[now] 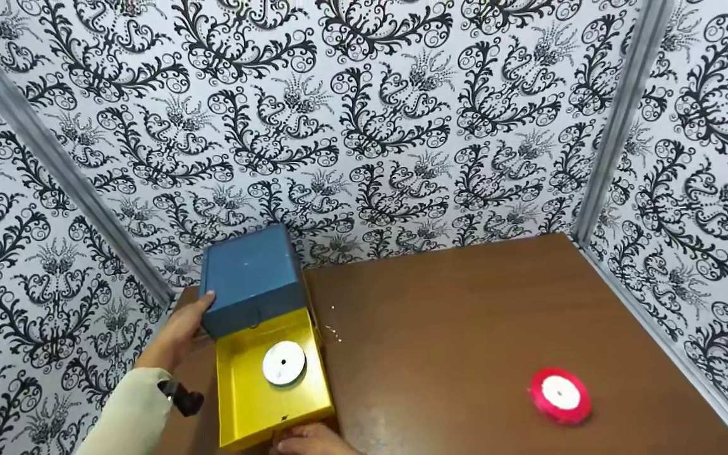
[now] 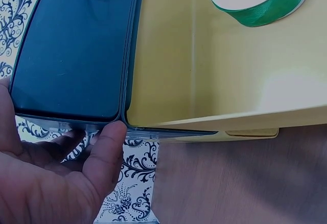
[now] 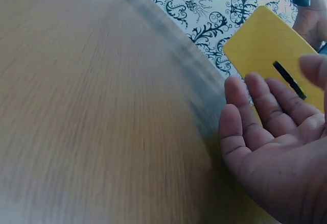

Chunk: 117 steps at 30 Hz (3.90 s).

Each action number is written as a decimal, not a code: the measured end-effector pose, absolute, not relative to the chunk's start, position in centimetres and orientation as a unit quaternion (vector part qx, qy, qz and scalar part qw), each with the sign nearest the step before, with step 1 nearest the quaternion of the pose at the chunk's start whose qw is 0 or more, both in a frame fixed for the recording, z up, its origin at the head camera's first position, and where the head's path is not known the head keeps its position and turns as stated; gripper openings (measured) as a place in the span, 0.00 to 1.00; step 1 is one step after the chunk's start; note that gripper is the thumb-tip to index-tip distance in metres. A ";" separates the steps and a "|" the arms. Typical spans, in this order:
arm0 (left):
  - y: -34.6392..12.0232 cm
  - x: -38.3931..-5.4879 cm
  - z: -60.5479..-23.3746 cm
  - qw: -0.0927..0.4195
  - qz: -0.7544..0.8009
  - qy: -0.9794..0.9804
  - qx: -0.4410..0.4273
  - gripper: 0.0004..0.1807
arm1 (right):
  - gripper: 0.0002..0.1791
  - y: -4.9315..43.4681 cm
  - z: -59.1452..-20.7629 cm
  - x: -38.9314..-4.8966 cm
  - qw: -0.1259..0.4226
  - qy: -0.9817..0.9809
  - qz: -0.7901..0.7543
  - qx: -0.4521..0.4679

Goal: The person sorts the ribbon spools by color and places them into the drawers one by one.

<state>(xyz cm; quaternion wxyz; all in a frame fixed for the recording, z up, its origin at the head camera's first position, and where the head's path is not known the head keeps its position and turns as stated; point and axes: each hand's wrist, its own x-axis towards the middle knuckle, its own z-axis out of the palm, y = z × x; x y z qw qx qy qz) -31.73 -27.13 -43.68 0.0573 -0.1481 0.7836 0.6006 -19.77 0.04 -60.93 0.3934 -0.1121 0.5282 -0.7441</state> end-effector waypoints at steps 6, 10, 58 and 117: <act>-27.2 -31.7 -44.1 0.048 0.588 0.793 -0.152 0.42 | 0.13 -0.1 -60.6 -19.6 0.374 0.549 -0.738 -0.116; -27.1 -31.7 -43.9 0.054 0.592 0.789 -0.155 0.43 | 0.11 -0.6 -59.9 -19.9 0.350 0.561 -0.744 -0.094; -27.1 -31.7 -44.0 0.072 0.634 0.755 -0.152 0.48 | 0.13 -5.7 -55.5 -32.7 0.255 0.639 -0.720 -0.089; -26.7 -31.6 -43.7 0.048 0.615 0.772 -0.151 0.47 | 0.11 -6.3 -61.3 -32.7 0.253 0.642 -0.723 -0.025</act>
